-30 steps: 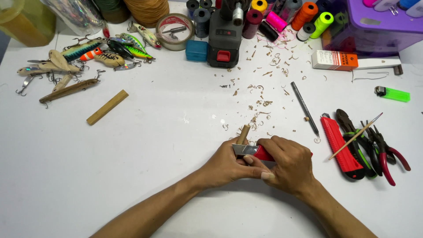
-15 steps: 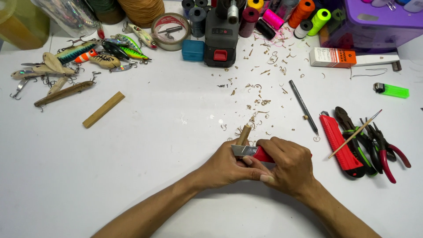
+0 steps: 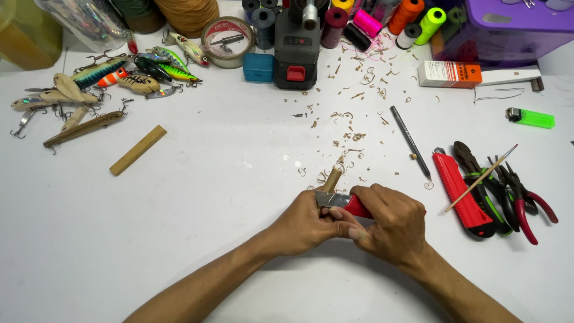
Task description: The person holds a rectangular wooden block and uses a red utility knife to shave thin layers from its surface. Wood shavings accumulate on the white table as the person rotates the block to work on different sides. The person briefly pauses to inspect the carved edges before continuing to refine the shape.
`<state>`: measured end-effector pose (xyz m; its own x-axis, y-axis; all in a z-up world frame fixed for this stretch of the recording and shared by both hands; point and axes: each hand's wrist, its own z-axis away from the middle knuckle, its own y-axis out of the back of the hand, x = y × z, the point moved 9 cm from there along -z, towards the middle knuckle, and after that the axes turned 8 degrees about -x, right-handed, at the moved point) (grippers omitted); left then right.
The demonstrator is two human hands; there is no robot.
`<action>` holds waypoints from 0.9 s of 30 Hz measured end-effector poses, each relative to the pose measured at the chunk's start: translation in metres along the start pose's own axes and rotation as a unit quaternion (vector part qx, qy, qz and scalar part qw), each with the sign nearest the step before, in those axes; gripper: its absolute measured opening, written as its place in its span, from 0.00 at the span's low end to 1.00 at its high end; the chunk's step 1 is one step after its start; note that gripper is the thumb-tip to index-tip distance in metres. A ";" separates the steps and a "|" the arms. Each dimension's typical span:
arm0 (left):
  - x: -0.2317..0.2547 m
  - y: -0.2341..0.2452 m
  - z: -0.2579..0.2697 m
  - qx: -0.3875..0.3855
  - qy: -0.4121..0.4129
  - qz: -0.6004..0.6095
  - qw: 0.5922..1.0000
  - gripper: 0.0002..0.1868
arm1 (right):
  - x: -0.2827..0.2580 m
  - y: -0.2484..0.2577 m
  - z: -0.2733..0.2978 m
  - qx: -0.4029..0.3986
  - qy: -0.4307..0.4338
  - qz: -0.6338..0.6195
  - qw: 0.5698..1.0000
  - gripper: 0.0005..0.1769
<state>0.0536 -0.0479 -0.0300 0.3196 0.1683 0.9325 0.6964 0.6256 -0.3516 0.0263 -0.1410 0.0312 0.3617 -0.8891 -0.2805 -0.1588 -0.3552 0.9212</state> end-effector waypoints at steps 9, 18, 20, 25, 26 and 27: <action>-0.003 0.003 -0.004 0.008 -0.002 -0.014 1.000 0.20 | 0.005 -0.006 0.002 0.004 -0.017 0.007 1.000 0.27; -0.006 0.004 -0.007 0.015 -0.007 -0.028 0.999 0.20 | 0.006 -0.004 -0.001 0.019 -0.034 0.026 0.999 0.33; -0.007 0.005 -0.007 0.016 -0.007 -0.031 0.999 0.20 | 0.003 -0.001 -0.002 0.019 -0.042 0.016 0.999 0.26; -0.009 0.005 -0.008 0.018 -0.010 -0.039 0.999 0.20 | 0.004 0.001 -0.004 0.023 -0.049 -0.005 0.999 0.21; -0.009 0.005 -0.009 0.019 -0.011 -0.041 0.999 0.20 | 0.005 0.001 -0.006 0.020 -0.050 -0.008 0.999 0.21; -0.010 0.006 -0.008 0.021 -0.012 -0.044 0.999 0.20 | 0.006 0.000 -0.007 0.016 -0.052 -0.010 0.998 0.21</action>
<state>0.0599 -0.0524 -0.0419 0.2432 0.1296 0.9613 0.6925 0.6707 -0.2657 0.0346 -0.1439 0.0316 0.2688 -0.9058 -0.3274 -0.1823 -0.3816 0.9062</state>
